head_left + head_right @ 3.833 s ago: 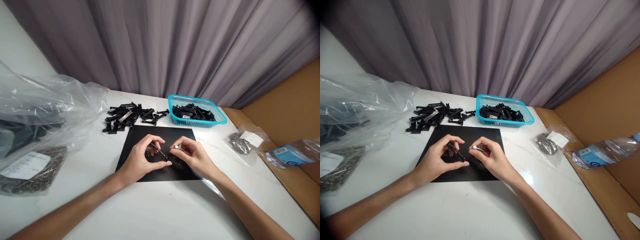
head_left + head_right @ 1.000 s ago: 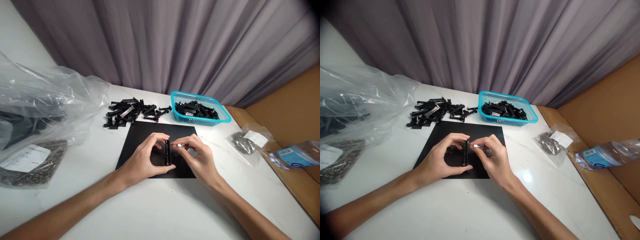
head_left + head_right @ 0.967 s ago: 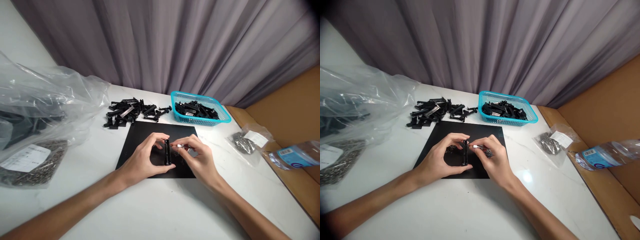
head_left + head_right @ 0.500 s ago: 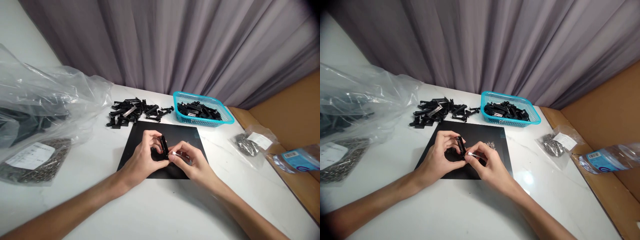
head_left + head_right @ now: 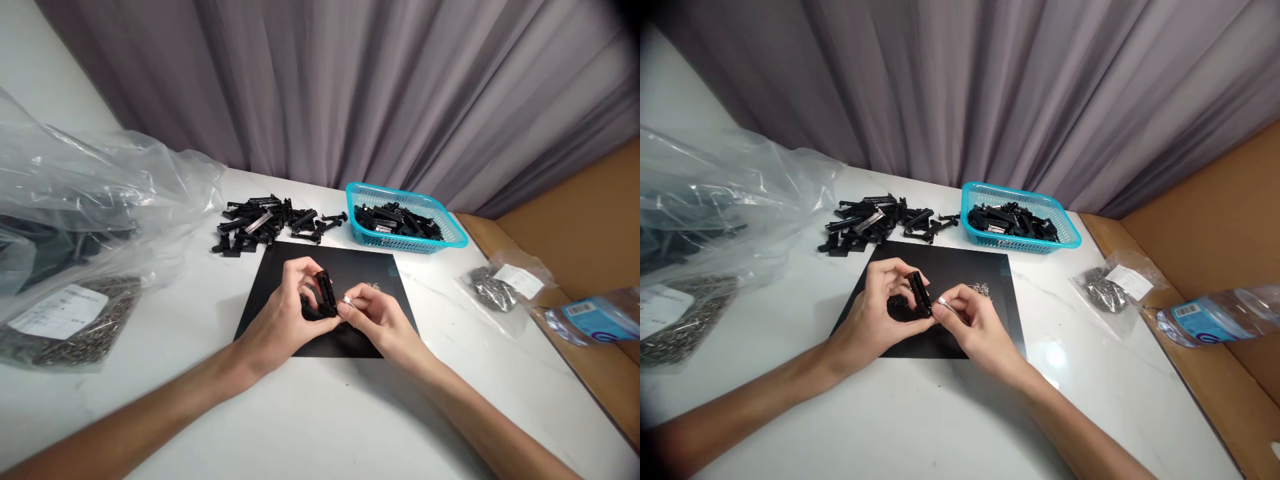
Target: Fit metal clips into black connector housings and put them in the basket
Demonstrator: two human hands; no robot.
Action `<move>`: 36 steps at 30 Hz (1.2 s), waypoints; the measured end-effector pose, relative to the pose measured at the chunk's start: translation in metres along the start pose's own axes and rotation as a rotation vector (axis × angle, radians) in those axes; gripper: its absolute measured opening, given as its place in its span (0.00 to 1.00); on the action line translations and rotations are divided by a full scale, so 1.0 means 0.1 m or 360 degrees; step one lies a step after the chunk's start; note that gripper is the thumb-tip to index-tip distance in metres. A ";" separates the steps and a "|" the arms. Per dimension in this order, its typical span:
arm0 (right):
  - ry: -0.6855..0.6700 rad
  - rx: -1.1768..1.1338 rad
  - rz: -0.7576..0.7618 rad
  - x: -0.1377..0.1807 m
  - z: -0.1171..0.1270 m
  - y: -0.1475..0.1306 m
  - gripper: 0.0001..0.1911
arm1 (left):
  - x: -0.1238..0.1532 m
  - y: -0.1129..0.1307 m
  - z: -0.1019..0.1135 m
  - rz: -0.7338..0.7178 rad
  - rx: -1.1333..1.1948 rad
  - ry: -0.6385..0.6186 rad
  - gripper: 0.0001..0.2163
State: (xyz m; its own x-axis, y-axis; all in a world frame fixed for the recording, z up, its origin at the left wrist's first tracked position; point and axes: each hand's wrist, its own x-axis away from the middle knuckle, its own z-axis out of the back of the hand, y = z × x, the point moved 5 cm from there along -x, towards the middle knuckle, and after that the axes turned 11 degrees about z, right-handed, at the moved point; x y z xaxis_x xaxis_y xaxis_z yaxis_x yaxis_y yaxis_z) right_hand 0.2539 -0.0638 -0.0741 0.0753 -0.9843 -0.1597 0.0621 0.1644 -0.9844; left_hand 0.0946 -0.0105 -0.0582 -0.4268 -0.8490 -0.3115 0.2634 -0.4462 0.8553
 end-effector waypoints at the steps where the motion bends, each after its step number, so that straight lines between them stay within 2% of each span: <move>1: -0.0024 -0.0044 -0.0036 0.00 -0.01 0.01 0.21 | 0.01 0.00 0.00 -0.0030 -0.0033 -0.0008 0.28; 4: -0.0030 -0.0142 -0.0056 0.00 -0.03 0.01 0.22 | 0.03 0.00 -0.01 -0.0128 -0.0124 -0.0031 0.28; 8: 0.0074 -0.0122 0.0055 -0.02 0.00 -0.03 0.18 | 0.05 0.01 -0.03 -0.0244 -0.0173 -0.0055 0.28; 12: 0.0175 0.0056 0.0145 -0.04 0.08 -0.03 0.16 | 0.05 0.02 -0.06 -0.0172 -0.0126 -0.0168 0.30; 17: 0.0225 0.0349 0.0232 -0.05 0.17 -0.04 0.13 | 0.01 0.03 -0.05 0.0127 0.0230 -0.0280 0.09; 19: 0.0247 0.0460 0.0272 -0.05 0.20 -0.07 0.12 | -0.02 0.06 -0.05 0.0177 0.0342 -0.0358 0.07; 25: 0.0280 0.0572 0.0341 -0.06 0.26 -0.11 0.09 | -0.06 0.09 -0.11 0.0271 0.0346 -0.0645 0.08; 32: 0.0289 0.0752 0.0399 -0.05 0.28 -0.06 0.06 | -0.01 -0.02 -0.14 0.0484 0.0135 -0.0757 0.19; 36: 0.0287 0.0824 0.0416 -0.04 0.27 -0.04 0.05 | 0.01 -0.02 -0.14 0.0505 0.0012 -0.0811 0.23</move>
State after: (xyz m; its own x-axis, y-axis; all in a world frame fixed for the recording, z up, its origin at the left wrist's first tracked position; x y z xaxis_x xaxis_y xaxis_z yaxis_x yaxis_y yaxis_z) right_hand 0.2804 -0.0590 -0.0675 -0.0137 -0.8950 -0.4459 0.5440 0.3675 -0.7544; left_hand 0.1053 -0.0141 -0.0662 -0.6897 -0.6971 0.1958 0.4406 -0.1895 0.8775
